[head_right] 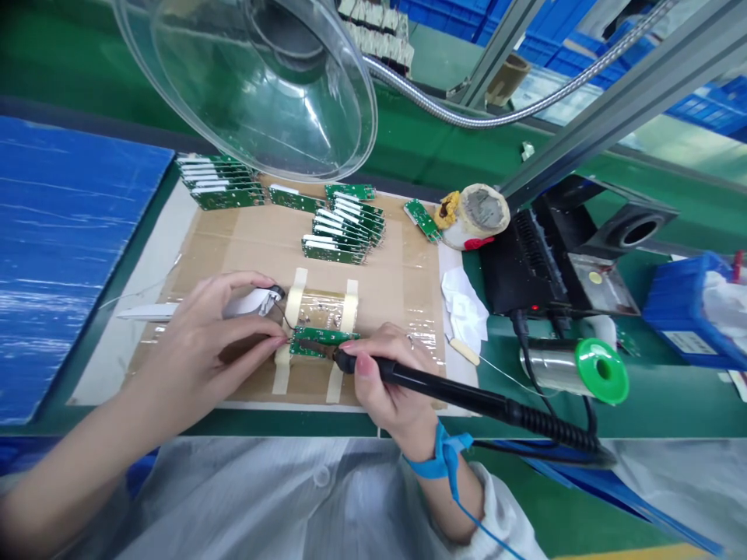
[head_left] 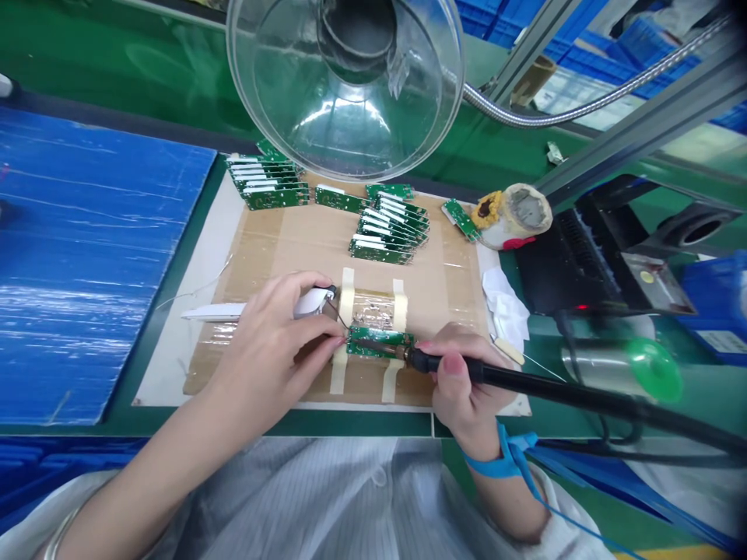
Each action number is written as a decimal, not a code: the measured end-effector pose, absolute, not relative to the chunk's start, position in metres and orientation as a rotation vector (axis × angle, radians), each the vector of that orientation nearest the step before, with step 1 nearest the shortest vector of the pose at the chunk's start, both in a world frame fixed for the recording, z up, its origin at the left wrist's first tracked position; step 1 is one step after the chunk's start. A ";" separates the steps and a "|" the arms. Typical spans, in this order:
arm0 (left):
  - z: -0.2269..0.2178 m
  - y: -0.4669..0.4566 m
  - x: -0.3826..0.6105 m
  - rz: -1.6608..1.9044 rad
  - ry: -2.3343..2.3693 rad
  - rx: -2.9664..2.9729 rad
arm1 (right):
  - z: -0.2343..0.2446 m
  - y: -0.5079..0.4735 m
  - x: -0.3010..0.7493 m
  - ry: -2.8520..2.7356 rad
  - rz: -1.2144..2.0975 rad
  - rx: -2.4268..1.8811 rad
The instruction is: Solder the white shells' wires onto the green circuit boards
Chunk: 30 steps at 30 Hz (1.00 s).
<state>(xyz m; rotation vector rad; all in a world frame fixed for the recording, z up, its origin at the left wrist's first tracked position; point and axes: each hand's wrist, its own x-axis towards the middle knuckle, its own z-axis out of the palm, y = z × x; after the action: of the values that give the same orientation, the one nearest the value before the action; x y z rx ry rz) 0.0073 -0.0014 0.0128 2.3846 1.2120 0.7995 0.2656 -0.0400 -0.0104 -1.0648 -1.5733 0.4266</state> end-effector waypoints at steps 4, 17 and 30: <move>0.015 0.000 0.008 0.781 1.222 2.388 | -0.013 -0.040 0.266 -1.588 0.439 -1.052; 0.015 -0.001 0.007 0.797 1.208 2.409 | -0.007 -0.038 0.265 -1.460 0.412 -1.058; 0.019 0.003 0.005 0.725 1.177 2.412 | -0.011 -0.038 0.265 -1.551 0.447 -1.076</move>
<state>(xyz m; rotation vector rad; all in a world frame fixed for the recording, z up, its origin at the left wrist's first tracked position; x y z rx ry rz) 0.0049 0.0034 0.0187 2.4121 1.1766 0.7246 0.2654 -0.0384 -0.0113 -1.0765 -1.5515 0.4468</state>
